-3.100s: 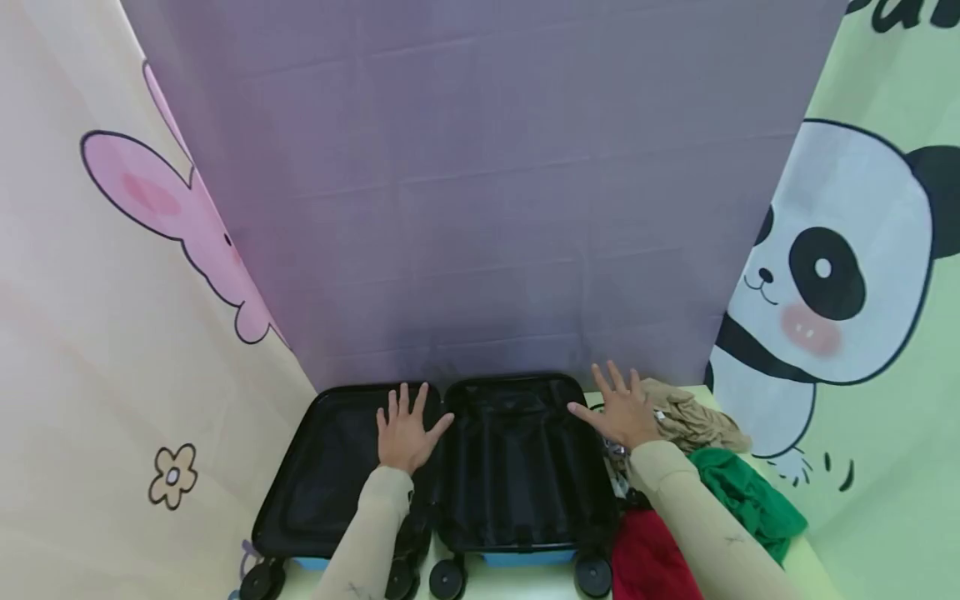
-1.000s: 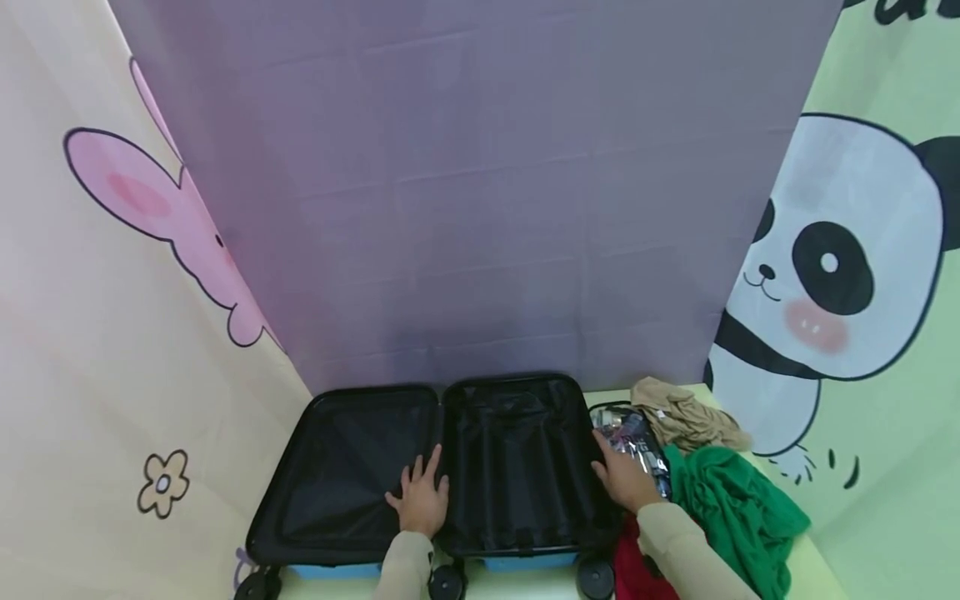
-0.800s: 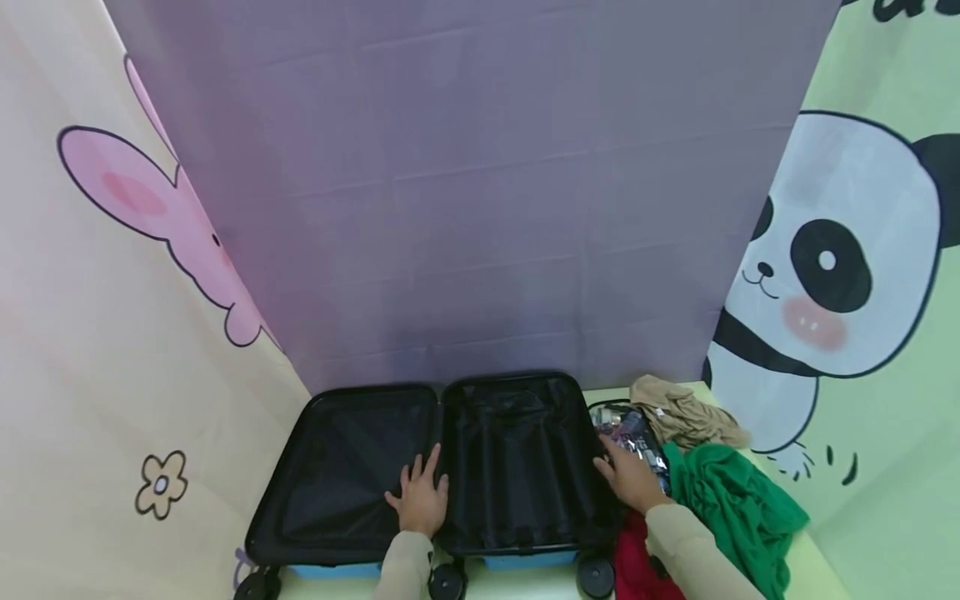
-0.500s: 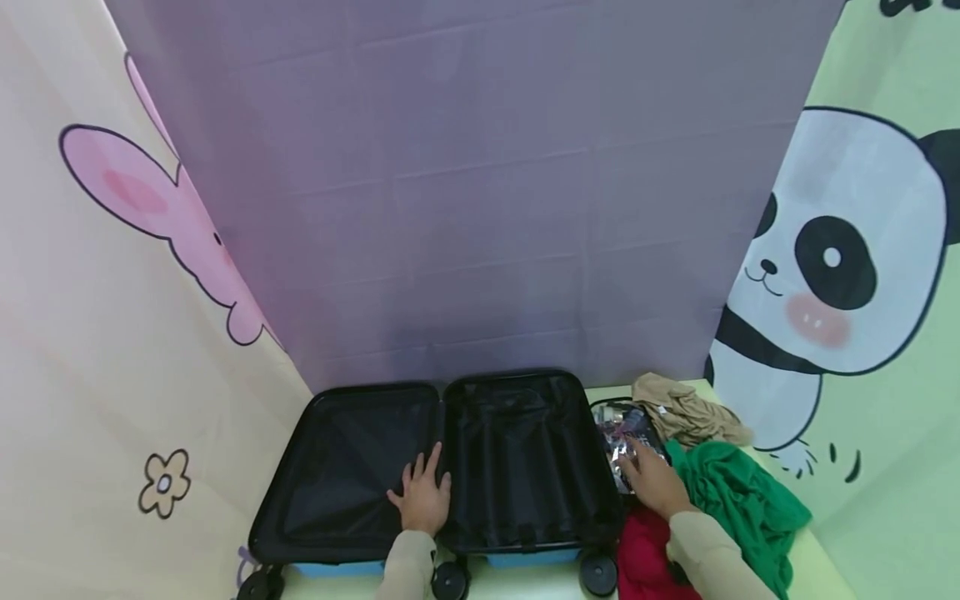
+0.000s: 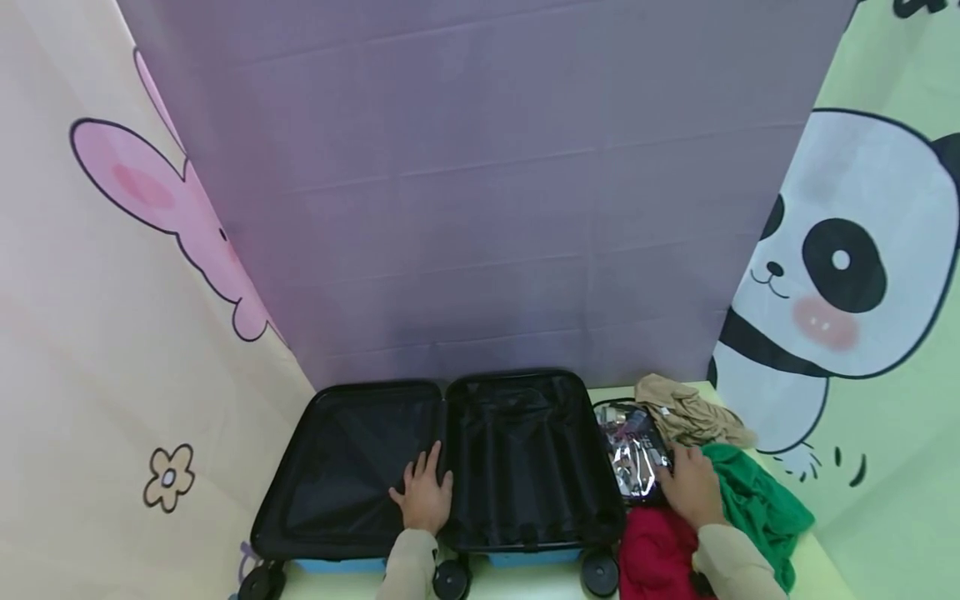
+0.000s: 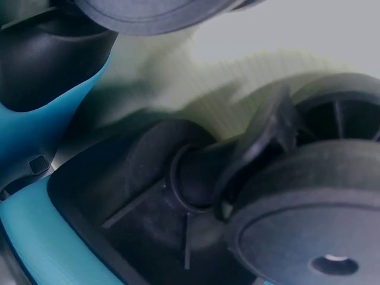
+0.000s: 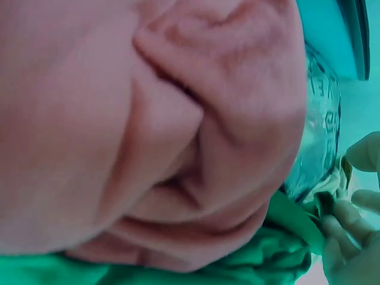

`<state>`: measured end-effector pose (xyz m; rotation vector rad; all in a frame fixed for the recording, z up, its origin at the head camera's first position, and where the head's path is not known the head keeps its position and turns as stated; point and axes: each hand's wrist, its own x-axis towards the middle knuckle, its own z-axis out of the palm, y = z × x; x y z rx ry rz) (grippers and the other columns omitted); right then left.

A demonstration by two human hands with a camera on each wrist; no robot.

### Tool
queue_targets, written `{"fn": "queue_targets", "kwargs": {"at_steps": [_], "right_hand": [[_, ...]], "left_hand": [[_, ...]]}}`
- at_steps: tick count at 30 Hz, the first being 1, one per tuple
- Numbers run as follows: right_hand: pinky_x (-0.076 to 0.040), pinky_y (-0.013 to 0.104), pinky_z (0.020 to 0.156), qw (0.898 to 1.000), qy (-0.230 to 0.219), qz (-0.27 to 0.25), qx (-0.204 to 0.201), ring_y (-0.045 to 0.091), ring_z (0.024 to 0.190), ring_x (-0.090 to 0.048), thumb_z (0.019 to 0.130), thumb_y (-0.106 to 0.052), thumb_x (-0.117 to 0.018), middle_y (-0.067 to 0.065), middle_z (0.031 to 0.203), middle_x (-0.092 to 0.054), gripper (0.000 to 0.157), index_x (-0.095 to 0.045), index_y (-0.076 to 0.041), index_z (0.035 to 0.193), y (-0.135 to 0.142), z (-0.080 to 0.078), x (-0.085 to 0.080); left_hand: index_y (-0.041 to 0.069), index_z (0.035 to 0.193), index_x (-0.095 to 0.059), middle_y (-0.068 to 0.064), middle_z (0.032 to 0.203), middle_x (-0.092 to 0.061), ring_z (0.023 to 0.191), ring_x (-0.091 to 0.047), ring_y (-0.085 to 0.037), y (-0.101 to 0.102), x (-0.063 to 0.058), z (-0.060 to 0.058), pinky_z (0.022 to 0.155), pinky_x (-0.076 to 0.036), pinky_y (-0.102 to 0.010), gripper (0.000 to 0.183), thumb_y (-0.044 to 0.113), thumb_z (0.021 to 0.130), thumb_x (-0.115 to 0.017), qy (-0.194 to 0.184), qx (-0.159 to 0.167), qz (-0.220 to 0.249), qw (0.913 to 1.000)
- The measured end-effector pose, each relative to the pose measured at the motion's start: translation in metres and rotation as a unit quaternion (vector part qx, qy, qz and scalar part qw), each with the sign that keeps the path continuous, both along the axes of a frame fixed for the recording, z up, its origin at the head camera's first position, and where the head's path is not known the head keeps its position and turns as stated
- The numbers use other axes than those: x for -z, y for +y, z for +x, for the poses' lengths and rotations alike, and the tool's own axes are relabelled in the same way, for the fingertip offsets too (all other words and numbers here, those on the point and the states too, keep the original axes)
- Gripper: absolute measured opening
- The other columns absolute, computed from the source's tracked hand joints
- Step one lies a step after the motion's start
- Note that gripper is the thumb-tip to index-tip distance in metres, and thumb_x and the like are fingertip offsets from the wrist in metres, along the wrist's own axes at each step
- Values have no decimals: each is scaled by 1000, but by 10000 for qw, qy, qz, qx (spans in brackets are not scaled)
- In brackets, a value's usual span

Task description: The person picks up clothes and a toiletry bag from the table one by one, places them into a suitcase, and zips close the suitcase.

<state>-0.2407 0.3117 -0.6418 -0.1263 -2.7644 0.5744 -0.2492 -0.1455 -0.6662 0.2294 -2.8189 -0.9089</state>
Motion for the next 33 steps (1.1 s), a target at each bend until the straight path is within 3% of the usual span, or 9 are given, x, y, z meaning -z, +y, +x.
{"fn": "queue_targets", "kwargs": {"at_steps": [3, 6, 11, 15, 19, 23, 28, 33], "right_hand": [[-36, 73, 83, 9988, -111, 52, 475, 62, 108, -43, 86, -16, -68, 42, 119, -47, 57, -51, 13, 131, 8, 1, -1], [-28, 77, 87, 9946, -509, -107, 898, 64, 114, -33, 85, -20, -66, 44, 124, -38, 62, -46, 11, 135, 18, 3, -2], [-17, 84, 94, 9846, -1144, -456, 1240, 72, 123, -21, 84, -32, -71, 48, 139, -22, 84, -33, 0, 151, 37, 9, -4], [-11, 91, 97, 9690, -1894, -765, 1389, 79, 128, -7, 82, -50, -74, 51, 148, -3, 109, -14, -4, 160, 51, 16, 0], [-15, 93, 97, 9501, -2481, -1196, 1467, 81, 127, -1, 79, -59, -74, 51, 150, 11, 121, -5, -2, 160, 61, 22, 11], [-25, 87, 101, 9373, -2895, -1368, 1380, 81, 124, -8, 78, -59, -74, 53, 146, 11, 119, -9, 4, 155, 68, 25, 24], [-32, 84, 97, 9374, -3058, -1234, 1116, 80, 118, -15, 81, -53, -72, 55, 140, 0, 108, -16, 8, 150, 76, 25, 33], [-36, 81, 95, 9349, -3186, -1210, 993, 78, 116, -21, 86, -44, -71, 54, 138, -9, 99, -16, 10, 149, 79, 22, 30]], "left_hand": [[30, 156, -43, -16, 155, -50, 145, -39, -46, 0, 1, -1, 105, -15, -89, 61, 32, 99, -65, 16, -13, -1, 10000], [30, 156, -43, -16, 155, -50, 144, -39, -46, -1, 0, -2, 105, -15, -89, 61, 32, 99, -65, 26, -24, 6, 10000], [30, 156, -43, -17, 154, -51, 144, -39, -46, -2, 0, -1, 106, -15, -89, 62, 31, 98, -65, 16, -65, 34, 10000], [30, 156, -43, -16, 154, -51, 144, -40, -46, -2, 0, 1, 106, -15, -89, 62, 32, 98, -66, -9, -88, 8, 10000], [29, 155, -44, -16, 153, -52, 143, -40, -46, -1, -1, 2, 105, -16, -89, 61, 32, 98, -66, 5, -62, 6, 10000], [29, 155, -45, -16, 153, -52, 143, -40, -46, 0, -1, 1, 105, -16, -89, 61, 31, 98, -66, -5, -50, -1, 10000], [29, 155, -45, -16, 154, -52, 143, -41, -46, 1, -1, 1, 105, -16, -89, 60, 33, 98, -66, -10, -30, 24, 10000], [29, 155, -45, -16, 154, -52, 143, -41, -46, 0, -1, 0, 105, -16, -88, 60, 33, 99, -65, 53, -26, 34, 10000]]}}
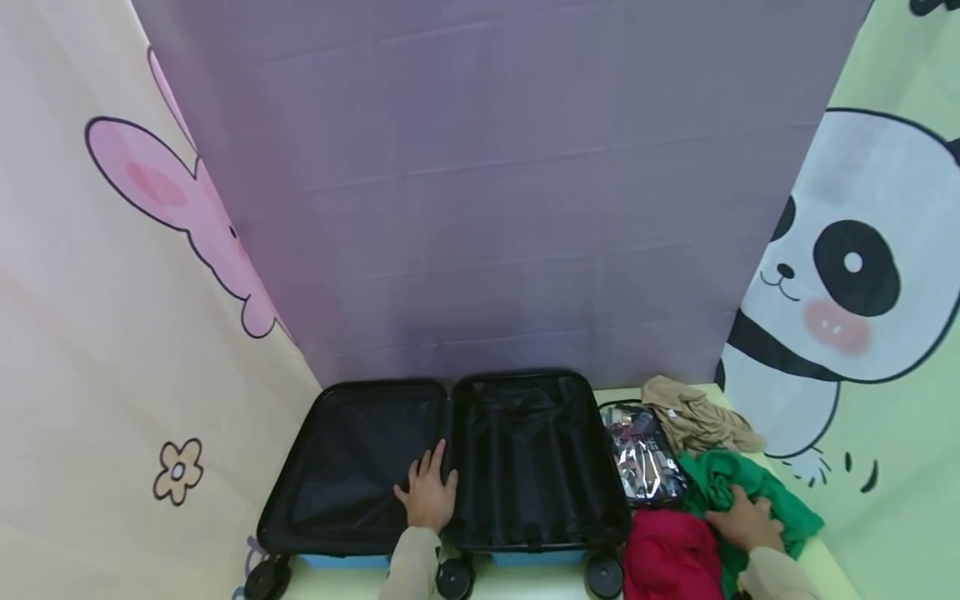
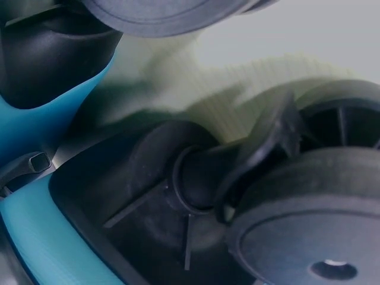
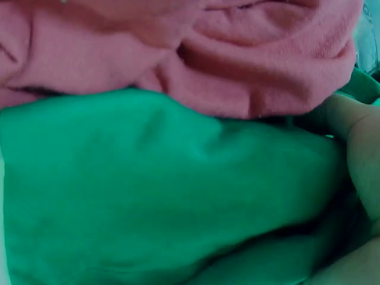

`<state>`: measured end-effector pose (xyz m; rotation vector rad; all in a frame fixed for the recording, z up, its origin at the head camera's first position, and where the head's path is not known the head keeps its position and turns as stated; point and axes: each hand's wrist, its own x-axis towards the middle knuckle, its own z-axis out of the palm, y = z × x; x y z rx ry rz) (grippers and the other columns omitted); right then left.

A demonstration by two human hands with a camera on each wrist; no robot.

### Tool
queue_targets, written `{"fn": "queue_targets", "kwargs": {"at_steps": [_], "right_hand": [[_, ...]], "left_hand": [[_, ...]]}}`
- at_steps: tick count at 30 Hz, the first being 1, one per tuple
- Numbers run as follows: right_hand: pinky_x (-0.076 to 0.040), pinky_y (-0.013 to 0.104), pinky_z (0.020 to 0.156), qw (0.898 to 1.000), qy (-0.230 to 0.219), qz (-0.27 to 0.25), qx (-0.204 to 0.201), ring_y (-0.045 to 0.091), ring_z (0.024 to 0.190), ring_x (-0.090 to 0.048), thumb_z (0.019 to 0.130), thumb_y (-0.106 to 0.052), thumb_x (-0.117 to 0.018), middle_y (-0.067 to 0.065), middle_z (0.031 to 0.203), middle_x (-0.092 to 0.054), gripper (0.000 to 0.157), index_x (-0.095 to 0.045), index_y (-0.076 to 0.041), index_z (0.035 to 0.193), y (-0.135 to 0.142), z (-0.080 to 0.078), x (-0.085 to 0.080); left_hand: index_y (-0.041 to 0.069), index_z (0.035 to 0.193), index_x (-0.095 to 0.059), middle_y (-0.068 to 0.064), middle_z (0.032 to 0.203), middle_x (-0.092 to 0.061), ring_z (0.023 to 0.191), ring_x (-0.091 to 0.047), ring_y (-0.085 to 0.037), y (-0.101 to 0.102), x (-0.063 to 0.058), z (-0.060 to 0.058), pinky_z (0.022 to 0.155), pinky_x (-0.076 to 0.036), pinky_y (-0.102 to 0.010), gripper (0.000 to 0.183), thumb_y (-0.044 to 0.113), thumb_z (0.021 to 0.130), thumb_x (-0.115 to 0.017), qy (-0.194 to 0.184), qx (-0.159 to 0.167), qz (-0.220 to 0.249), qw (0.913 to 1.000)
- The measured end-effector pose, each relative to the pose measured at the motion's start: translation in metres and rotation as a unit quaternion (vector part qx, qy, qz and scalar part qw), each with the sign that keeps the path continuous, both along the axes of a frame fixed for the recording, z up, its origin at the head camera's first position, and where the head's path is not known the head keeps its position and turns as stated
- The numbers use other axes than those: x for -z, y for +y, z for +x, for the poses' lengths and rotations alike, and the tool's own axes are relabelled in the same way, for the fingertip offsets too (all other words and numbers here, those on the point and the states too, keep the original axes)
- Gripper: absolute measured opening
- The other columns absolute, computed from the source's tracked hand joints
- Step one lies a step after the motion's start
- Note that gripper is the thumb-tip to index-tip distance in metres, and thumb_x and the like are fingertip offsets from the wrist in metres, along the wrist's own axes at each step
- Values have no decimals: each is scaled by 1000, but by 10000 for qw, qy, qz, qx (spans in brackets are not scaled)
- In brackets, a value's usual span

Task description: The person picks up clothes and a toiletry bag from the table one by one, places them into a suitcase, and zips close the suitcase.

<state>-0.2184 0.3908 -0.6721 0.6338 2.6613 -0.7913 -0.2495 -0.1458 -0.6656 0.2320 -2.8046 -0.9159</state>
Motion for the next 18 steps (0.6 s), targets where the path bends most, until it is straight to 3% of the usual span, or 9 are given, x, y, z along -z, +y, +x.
{"fn": "queue_targets", "kwargs": {"at_steps": [8, 18], "right_hand": [[-37, 76, 99, 9999, -16, 172, -5, 75, 119, -31, 88, -33, -71, 51, 134, -21, 89, -21, 10, 147, 4, -1, -8], [-48, 69, 91, 9988, 236, 203, -389, 64, 113, -48, 85, -27, -73, 49, 122, -37, 76, -31, 14, 133, 18, 8, -6]], "left_hand": [[30, 156, -44, -15, 155, -51, 144, -40, -46, 0, 1, -2, 106, -16, -88, 61, 33, 99, -65, 63, -7, 7, 10000], [29, 156, -44, -16, 155, -51, 144, -40, -46, 0, -1, 1, 106, -15, -88, 61, 32, 98, -65, 24, 10, 53, 10000]]}}
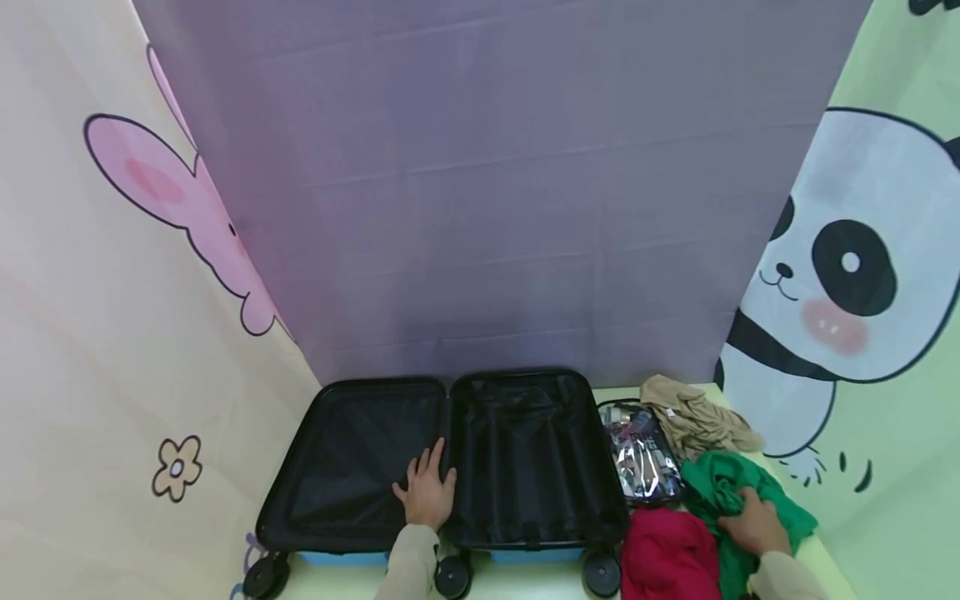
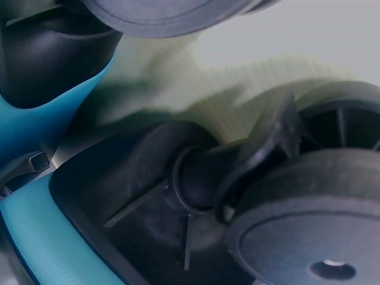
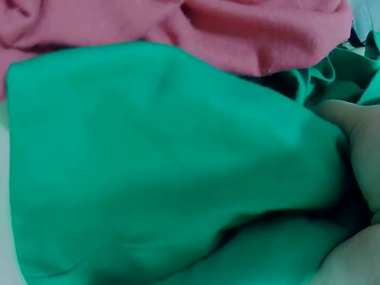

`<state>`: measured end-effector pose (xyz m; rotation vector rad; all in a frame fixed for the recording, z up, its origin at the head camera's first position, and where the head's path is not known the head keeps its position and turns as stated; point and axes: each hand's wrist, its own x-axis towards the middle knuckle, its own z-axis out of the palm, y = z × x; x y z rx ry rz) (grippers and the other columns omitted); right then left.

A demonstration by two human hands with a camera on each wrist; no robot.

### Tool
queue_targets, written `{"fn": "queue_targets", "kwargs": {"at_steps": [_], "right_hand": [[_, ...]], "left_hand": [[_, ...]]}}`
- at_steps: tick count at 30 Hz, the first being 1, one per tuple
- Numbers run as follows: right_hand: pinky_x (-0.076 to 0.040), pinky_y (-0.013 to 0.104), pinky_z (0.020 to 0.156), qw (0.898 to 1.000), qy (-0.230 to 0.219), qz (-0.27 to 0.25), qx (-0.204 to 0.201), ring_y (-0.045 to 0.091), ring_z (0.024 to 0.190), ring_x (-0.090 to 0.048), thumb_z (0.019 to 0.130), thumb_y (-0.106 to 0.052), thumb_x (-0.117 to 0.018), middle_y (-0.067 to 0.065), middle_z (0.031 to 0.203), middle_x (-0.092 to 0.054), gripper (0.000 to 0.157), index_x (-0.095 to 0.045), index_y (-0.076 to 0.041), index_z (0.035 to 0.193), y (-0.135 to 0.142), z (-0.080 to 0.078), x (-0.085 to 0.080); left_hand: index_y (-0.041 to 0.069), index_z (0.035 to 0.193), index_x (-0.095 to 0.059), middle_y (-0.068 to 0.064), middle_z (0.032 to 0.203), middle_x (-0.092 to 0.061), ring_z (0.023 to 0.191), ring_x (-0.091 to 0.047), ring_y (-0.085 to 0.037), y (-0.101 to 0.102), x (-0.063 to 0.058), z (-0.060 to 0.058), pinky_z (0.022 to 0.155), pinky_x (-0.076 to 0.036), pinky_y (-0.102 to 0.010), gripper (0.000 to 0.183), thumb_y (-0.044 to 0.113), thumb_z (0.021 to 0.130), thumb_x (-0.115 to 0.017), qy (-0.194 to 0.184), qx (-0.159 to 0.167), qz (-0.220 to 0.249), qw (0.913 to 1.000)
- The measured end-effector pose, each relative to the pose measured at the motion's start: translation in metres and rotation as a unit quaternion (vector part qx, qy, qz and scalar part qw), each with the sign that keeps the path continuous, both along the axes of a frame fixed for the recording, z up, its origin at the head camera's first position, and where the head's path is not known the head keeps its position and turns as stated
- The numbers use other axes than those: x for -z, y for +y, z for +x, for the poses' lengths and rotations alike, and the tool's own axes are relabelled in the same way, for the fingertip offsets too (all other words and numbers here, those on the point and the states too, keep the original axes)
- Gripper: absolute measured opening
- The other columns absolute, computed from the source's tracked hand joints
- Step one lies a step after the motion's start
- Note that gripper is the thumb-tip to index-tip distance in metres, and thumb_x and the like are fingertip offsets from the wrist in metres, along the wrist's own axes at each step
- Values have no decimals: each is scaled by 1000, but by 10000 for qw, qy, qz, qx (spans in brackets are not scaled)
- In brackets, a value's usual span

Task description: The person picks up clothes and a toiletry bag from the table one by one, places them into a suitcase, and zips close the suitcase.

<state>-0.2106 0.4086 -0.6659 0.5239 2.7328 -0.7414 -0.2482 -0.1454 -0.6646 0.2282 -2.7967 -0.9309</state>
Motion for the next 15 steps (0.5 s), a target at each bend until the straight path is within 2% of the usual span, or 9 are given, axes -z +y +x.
{"fn": "queue_targets", "kwargs": {"at_steps": [15], "right_hand": [[-50, 68, 88, 9984, 542, 51, -172, 62, 108, -53, 82, -19, -75, 43, 111, -51, 57, -45, 11, 120, 13, 6, 10]], "left_hand": [[27, 156, -44, -16, 155, -51, 144, -40, -47, 1, -5, 1, 106, -15, -88, 60, 31, 99, -65, -83, 11, -52, 10000]]}}
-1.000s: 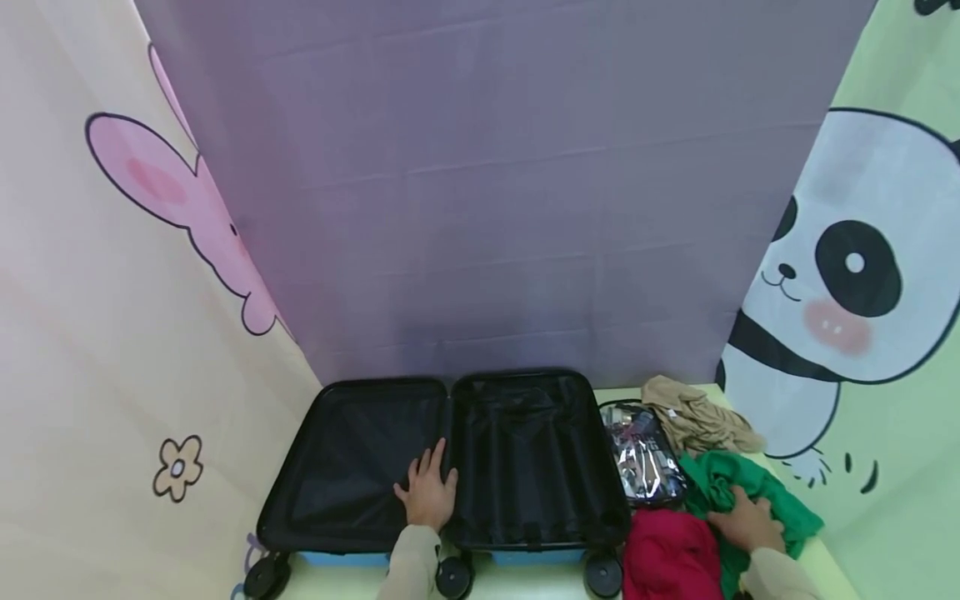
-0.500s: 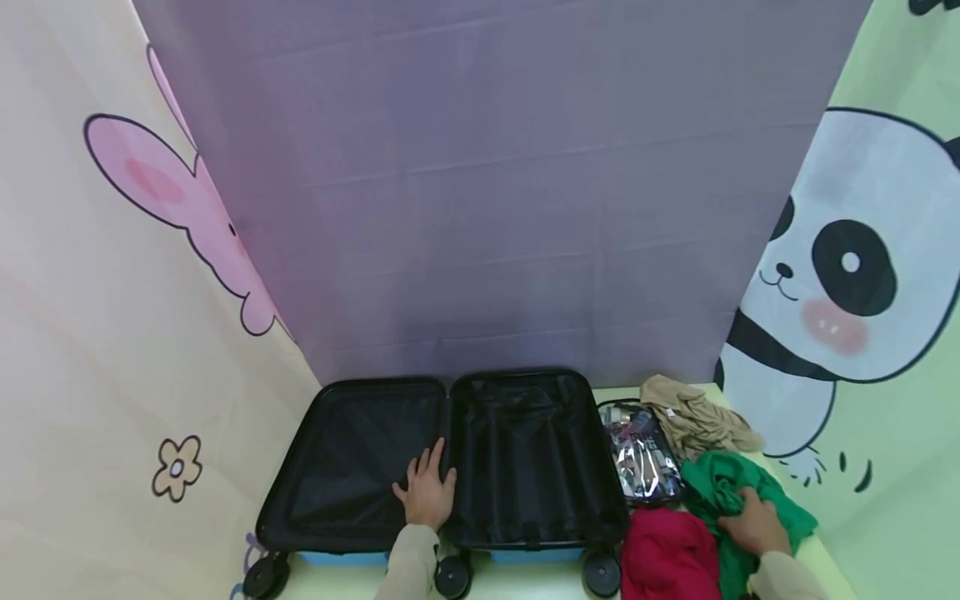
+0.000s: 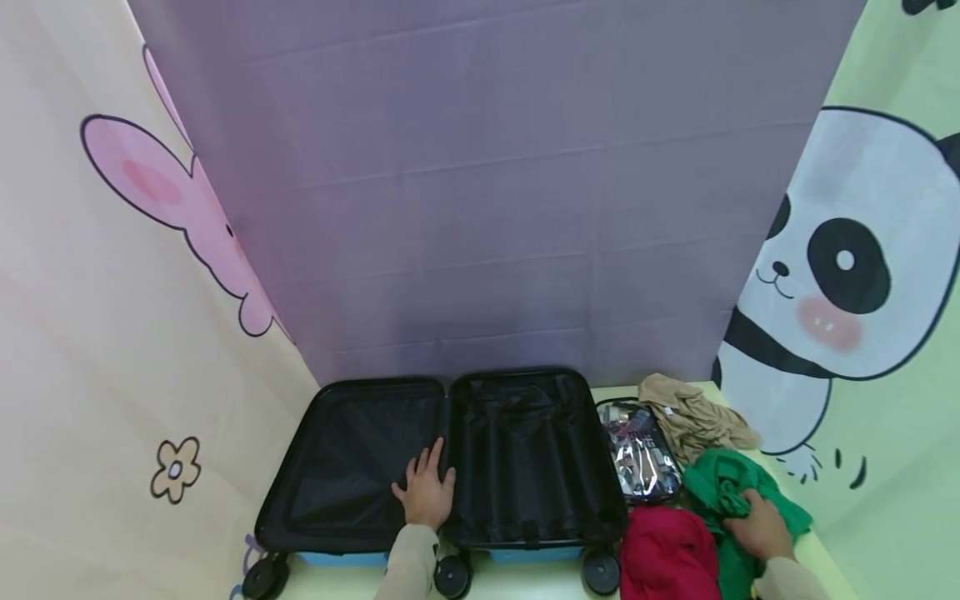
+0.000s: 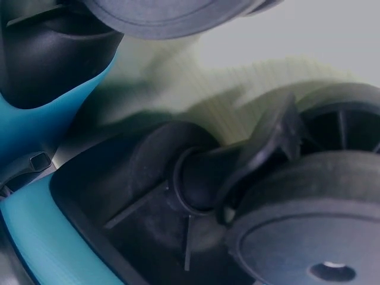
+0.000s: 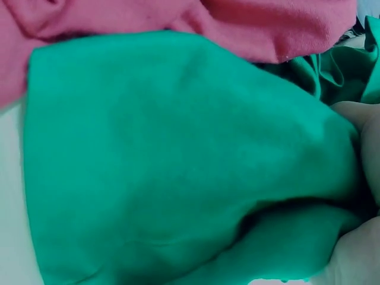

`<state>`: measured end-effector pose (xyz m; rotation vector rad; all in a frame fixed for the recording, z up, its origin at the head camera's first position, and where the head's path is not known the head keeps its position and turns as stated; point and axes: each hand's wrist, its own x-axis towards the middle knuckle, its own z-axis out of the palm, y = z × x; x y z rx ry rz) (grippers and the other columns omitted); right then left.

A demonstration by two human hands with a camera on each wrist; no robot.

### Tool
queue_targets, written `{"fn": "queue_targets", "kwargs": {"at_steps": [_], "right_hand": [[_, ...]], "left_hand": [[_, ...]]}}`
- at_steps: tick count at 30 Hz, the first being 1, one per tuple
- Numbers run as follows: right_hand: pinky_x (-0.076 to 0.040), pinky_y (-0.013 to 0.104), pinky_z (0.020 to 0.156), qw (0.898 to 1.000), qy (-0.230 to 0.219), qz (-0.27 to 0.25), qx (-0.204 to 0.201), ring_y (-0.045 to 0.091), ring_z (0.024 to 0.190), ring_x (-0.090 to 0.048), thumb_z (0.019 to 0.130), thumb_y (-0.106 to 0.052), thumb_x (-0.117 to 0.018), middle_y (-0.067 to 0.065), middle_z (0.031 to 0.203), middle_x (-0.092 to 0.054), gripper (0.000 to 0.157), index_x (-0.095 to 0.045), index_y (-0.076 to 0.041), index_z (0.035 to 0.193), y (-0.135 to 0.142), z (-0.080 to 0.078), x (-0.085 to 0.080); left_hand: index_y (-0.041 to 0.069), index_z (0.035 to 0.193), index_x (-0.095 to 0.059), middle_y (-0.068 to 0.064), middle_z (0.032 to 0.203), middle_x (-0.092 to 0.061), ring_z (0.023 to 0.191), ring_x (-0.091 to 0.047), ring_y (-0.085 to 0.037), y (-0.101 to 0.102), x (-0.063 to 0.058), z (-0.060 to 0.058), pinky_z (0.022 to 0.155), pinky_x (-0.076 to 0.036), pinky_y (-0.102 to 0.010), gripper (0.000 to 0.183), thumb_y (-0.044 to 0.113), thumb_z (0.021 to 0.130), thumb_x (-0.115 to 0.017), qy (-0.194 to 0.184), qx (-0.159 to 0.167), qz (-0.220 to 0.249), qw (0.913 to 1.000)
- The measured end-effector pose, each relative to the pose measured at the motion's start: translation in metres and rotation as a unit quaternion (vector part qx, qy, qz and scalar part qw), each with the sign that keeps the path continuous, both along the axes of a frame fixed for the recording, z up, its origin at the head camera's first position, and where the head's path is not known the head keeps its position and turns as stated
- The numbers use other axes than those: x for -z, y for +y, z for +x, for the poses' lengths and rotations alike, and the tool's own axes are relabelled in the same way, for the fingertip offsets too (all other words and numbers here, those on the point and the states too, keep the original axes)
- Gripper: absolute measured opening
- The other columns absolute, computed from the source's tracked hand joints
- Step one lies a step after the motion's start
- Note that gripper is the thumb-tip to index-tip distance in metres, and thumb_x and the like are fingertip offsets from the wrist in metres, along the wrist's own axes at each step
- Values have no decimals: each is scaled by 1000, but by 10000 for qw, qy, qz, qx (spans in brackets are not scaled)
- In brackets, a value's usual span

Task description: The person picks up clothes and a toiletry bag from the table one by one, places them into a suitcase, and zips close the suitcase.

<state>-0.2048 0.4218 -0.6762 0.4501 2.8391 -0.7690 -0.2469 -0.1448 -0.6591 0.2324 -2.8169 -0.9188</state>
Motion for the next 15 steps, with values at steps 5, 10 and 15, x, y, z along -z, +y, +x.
{"fn": "queue_targets", "kwargs": {"at_steps": [5, 10, 15], "right_hand": [[-50, 67, 89, 10000, 23, 8, 54, 61, 108, -55, 82, -16, -75, 42, 110, -53, 54, -47, 12, 118, -2, 0, -2], [-50, 67, 90, 9999, 41, -40, 144, 61, 109, -55, 80, -15, -77, 42, 112, -55, 52, -50, 12, 116, -4, 1, -2], [-50, 67, 89, 9996, 214, -64, 146, 63, 109, -55, 78, -14, -77, 42, 114, -56, 51, -53, 11, 115, -3, 1, -5]], "left_hand": [[26, 155, -45, -17, 155, -51, 144, -40, -47, 0, -3, 1, 107, -15, -88, 59, 31, 100, -65, 13, 7, 23, 10000], [26, 155, -45, -17, 154, -51, 144, -40, -47, 0, -4, 2, 107, -16, -88, 59, 31, 100, -65, -23, 10, 36, 10000], [27, 155, -45, -17, 154, -51, 144, -40, -47, 0, -4, 1, 107, -16, -88, 59, 31, 100, -65, -57, -7, 20, 10000]]}}
